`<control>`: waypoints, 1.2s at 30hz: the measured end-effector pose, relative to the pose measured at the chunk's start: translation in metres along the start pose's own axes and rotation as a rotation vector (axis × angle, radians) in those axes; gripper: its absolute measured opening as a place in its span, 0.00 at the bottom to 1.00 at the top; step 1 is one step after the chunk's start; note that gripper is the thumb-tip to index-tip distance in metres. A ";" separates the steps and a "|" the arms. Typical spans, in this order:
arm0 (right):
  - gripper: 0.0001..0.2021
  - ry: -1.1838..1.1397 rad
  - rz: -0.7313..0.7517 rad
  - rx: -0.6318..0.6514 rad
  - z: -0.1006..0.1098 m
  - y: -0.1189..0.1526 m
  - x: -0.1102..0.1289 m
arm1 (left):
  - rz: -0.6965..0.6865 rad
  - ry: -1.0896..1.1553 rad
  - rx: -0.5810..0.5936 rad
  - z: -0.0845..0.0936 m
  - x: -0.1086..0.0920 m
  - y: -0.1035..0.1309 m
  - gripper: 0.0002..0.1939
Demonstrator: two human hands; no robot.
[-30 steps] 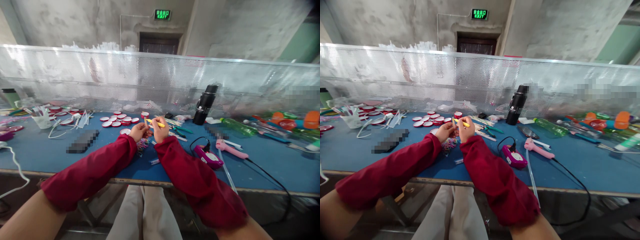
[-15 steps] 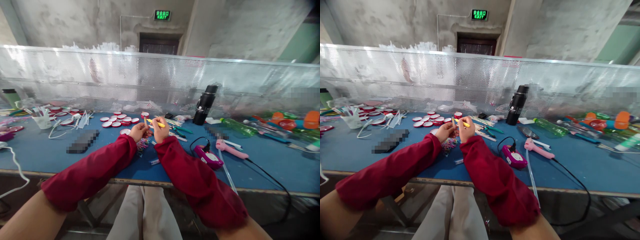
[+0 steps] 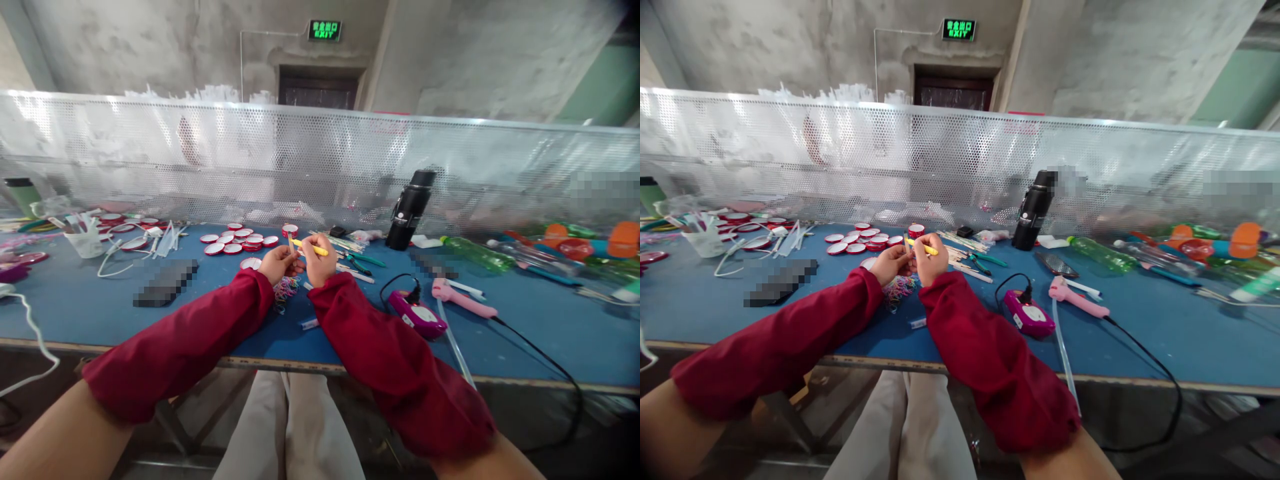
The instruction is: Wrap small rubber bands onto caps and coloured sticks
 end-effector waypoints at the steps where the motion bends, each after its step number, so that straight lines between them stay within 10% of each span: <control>1: 0.09 0.003 0.000 0.003 0.000 0.000 -0.001 | 0.002 0.001 0.000 0.000 0.000 0.000 0.09; 36: 0.09 0.018 0.014 -0.019 0.000 -0.002 -0.004 | 0.014 0.000 0.013 0.000 -0.001 0.000 0.09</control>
Point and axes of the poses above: each hand's wrist, its own y-axis away from the middle knuckle, its own z-axis out of the back of the hand, x = y × z, the point moved 1 cm from there along -y, towards the middle knuckle, and after that the axes turned 3 degrees about y, right-handed, at the moved point
